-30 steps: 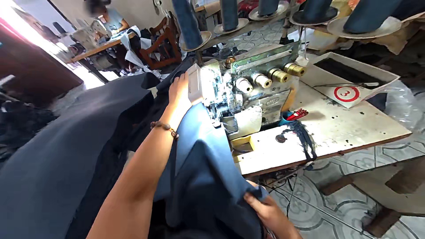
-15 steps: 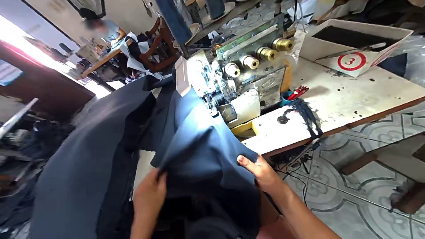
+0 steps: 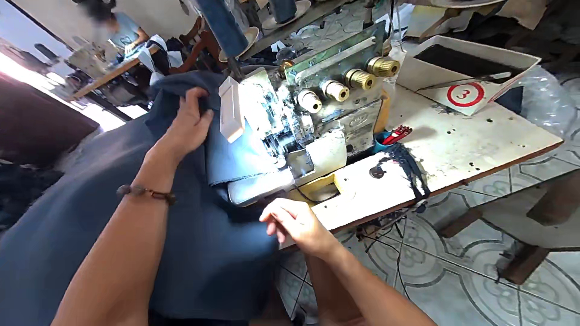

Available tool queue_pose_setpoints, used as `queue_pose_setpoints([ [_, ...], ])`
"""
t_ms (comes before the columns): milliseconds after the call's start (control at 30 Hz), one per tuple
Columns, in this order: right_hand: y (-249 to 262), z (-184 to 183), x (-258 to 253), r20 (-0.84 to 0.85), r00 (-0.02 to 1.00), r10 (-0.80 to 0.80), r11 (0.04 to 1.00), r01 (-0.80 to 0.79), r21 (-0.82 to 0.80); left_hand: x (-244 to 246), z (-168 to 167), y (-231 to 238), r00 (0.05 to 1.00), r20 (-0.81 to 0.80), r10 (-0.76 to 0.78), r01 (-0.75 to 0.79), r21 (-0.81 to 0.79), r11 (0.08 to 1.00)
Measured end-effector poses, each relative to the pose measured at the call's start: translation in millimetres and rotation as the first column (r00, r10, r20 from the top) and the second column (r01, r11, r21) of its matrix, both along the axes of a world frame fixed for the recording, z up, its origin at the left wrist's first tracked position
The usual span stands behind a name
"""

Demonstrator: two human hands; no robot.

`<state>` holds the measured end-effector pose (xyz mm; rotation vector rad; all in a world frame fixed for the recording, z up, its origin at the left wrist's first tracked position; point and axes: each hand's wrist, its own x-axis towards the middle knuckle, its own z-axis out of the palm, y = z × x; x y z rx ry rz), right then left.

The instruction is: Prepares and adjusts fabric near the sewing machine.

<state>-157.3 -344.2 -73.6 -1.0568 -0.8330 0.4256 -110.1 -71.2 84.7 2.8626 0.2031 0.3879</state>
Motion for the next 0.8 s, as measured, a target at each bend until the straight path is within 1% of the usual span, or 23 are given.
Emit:
queue_pose_setpoints([
  [33,-13,-6,8,0.184,0.975,-0.128,0.988,0.141,-0.060,-14,2,-4,0.995,-0.096,0.006,0.000,0.060,0.998],
  [67,-26,-14,17,0.347,0.904,-0.249,0.951,0.296,-0.087,-37,5,-13,0.975,-0.212,0.061,-0.033,0.133,0.991],
  [100,-37,-21,27,0.465,0.814,-0.347,0.897,0.433,-0.090,-68,4,-23,0.940,-0.325,0.106,-0.048,0.181,0.982],
  [133,-47,-27,36,0.518,0.748,-0.416,0.850,0.522,-0.071,-103,-3,-34,0.886,-0.450,0.114,-0.028,0.194,0.981],
  [167,-53,-31,44,0.518,0.721,-0.461,0.828,0.559,-0.040,-134,-13,-54,0.797,-0.594,0.109,-0.022,0.152,0.988],
  [200,-57,-31,48,0.488,0.728,-0.481,0.830,0.557,-0.013,-156,-28,-75,0.687,-0.720,0.095,-0.025,0.108,0.994],
  [233,-57,-31,48,0.466,0.743,-0.481,0.841,0.542,0.004,-168,-45,-91,0.543,-0.834,0.102,-0.048,0.090,0.995],
  [267,-54,-32,46,0.472,0.742,-0.476,0.843,0.538,0.004,-169,-60,-94,0.423,-0.896,0.134,-0.080,0.110,0.991],
  [300,-52,-32,44,0.497,0.728,-0.471,0.837,0.547,-0.009,-165,-72,-82,0.451,-0.882,0.138,-0.085,0.111,0.990],
  [367,-49,-34,40,0.547,0.688,-0.478,0.815,0.579,-0.017,-132,-81,-30,0.631,-0.771,0.088,-0.076,0.052,0.996],
  [400,-49,-35,40,0.554,0.670,-0.495,0.802,0.597,-0.006,-103,-80,0,0.680,-0.728,0.086,-0.070,0.053,0.996],
  [433,-50,-37,40,0.556,0.655,-0.512,0.789,0.614,0.003,-70,-77,25,0.696,-0.708,0.114,-0.066,0.096,0.993],
  [500,-53,-39,42,0.558,0.637,-0.531,0.771,0.636,0.007,6,-67,64,0.654,-0.717,0.241,-0.110,0.225,0.968],
  [533,-54,-40,42,0.558,0.638,-0.530,0.770,0.638,0.003,41,-61,72,0.636,-0.694,0.336,-0.158,0.309,0.938],
  [567,-54,-41,42,0.557,0.641,-0.528,0.770,0.638,-0.004,70,-56,73,0.673,-0.613,0.414,-0.206,0.383,0.901],
  [600,-53,-41,43,0.554,0.644,-0.527,0.769,0.639,-0.011,92,-54,72,0.753,-0.471,0.460,-0.261,0.427,0.866],
  [633,-53,-40,43,0.552,0.646,-0.527,0.766,0.642,-0.020,110,-54,69,0.848,-0.288,0.446,-0.299,0.435,0.849],
  [667,-54,-39,44,0.552,0.649,-0.524,0.764,0.645,-0.032,124,-55,68,0.914,-0.134,0.383,-0.303,0.403,0.864],
  [700,-54,-39,44,0.550,0.653,-0.521,0.763,0.645,-0.043,134,-55,67,0.945,-0.052,0.324,-0.282,0.374,0.883],
  [733,-54,-39,43,0.545,0.657,-0.522,0.763,0.645,-0.046,138,-56,67,0.953,-0.046,0.298,-0.264,0.351,0.898],
  [800,-52,-39,42,0.530,0.666,-0.524,0.770,0.637,-0.040,120,-58,65,0.925,-0.190,0.329,-0.268,0.289,0.919],
])
